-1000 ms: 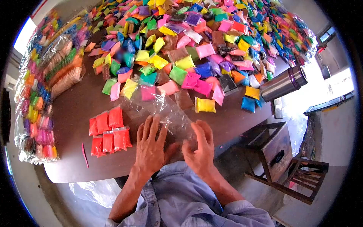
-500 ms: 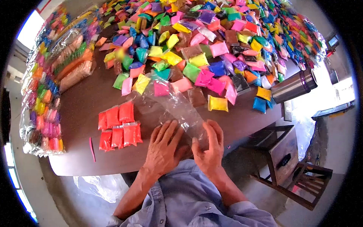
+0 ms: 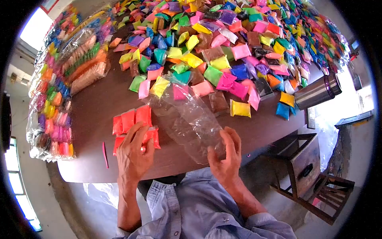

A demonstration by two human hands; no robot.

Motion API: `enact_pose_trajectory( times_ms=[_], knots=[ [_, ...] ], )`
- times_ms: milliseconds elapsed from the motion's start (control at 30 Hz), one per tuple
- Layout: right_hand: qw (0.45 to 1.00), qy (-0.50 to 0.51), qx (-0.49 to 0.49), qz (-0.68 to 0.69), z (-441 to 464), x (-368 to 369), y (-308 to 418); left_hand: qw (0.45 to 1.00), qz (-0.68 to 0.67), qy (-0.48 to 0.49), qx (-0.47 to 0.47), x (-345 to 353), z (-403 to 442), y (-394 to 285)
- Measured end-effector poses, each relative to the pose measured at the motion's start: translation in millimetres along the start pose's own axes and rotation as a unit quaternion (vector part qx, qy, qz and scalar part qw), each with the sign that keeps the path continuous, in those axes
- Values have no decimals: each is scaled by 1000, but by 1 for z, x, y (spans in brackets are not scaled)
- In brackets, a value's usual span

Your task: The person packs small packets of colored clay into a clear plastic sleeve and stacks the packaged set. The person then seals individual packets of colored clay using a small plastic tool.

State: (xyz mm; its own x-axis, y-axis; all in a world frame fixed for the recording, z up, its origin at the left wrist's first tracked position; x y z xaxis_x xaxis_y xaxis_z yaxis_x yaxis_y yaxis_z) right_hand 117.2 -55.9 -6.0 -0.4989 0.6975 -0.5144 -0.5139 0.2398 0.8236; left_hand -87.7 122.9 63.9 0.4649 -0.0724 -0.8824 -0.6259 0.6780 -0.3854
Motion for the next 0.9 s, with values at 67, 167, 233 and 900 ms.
enact_pose_trajectory(
  times_ms=[67, 167, 233, 900],
  knots=[
    [1000, 0, 4, 4, -1, 2, -2, 1000, 0, 9, 9, 2, 0, 0],
    [1000, 0, 13, -4, -3, 4, -5, 1000, -13, 19, 21, 4, 0, 3],
    [1000, 6, 1, -25, -5, 6, -3, 999, -27, 20, 24, 3, -1, 5],
    [1000, -9, -8, -16, -5, 8, 3, 970, -216, -109, -18, 46, 18, -37]
  ],
)
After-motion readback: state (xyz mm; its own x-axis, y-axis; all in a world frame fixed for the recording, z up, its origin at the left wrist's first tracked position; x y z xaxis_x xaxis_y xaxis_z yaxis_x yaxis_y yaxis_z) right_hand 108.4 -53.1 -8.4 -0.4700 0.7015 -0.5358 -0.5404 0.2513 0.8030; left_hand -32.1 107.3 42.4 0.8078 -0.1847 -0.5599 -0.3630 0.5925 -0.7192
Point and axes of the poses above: each hand's wrist, its own z-axis towards the middle knuckle, its own x-axis out of the palm, y = z × x, the point moved 5 cm from there along z, towards the middle knuckle, and after that the axes turned 7 degrees about x, right-handed, at the moved point
